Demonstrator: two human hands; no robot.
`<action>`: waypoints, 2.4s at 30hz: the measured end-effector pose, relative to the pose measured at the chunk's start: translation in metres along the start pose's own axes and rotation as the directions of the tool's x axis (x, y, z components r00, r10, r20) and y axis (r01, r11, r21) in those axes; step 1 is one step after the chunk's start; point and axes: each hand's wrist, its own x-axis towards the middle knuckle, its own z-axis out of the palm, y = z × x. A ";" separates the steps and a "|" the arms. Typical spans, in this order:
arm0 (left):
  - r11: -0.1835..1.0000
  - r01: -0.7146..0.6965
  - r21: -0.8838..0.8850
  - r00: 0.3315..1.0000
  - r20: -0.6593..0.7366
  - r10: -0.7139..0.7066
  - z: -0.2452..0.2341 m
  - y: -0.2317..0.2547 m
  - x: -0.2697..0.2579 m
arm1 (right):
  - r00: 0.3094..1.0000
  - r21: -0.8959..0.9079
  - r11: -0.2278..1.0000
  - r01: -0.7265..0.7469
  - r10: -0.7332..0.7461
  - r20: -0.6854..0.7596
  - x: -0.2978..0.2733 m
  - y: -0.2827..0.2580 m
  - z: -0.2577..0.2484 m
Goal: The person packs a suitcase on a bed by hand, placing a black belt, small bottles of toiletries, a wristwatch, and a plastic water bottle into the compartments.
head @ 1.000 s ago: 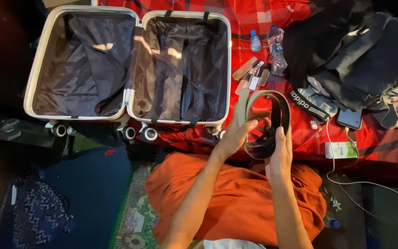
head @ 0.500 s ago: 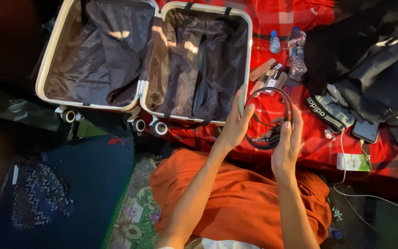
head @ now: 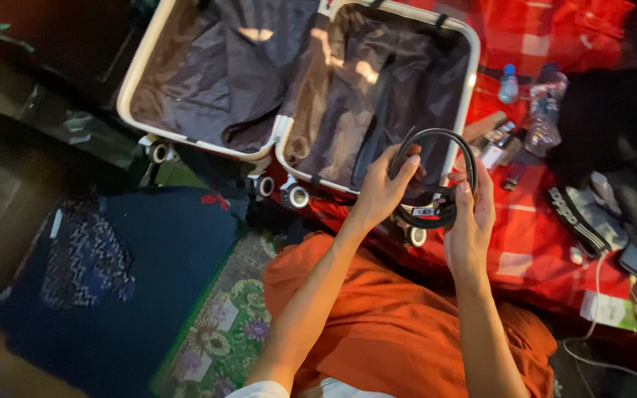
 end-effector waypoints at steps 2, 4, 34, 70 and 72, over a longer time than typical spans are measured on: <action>0.996 -0.013 0.083 0.999 -0.051 0.018 -0.009 -0.002 0.003 | 0.999 0.001 1.000 -0.014 0.014 0.042 0.006 0.006 0.008; 0.986 -0.019 0.165 0.994 -0.099 0.036 -0.016 -0.004 0.007 | 0.996 0.065 0.995 -0.081 0.078 0.051 0.011 0.013 0.013; 0.699 -0.043 0.713 0.839 -0.354 0.413 -0.306 0.078 0.058 | 0.731 -0.680 0.703 0.207 0.351 0.585 0.146 0.122 0.261; -0.018 0.533 0.846 0.846 -0.533 0.014 -0.345 0.030 0.068 | 0.479 -0.563 0.004 0.826 0.520 0.707 0.169 0.162 0.286; -0.005 0.508 0.861 0.861 -0.508 0.017 -0.340 0.031 0.067 | 0.445 -0.590 0.031 0.807 0.626 0.640 0.170 0.154 0.283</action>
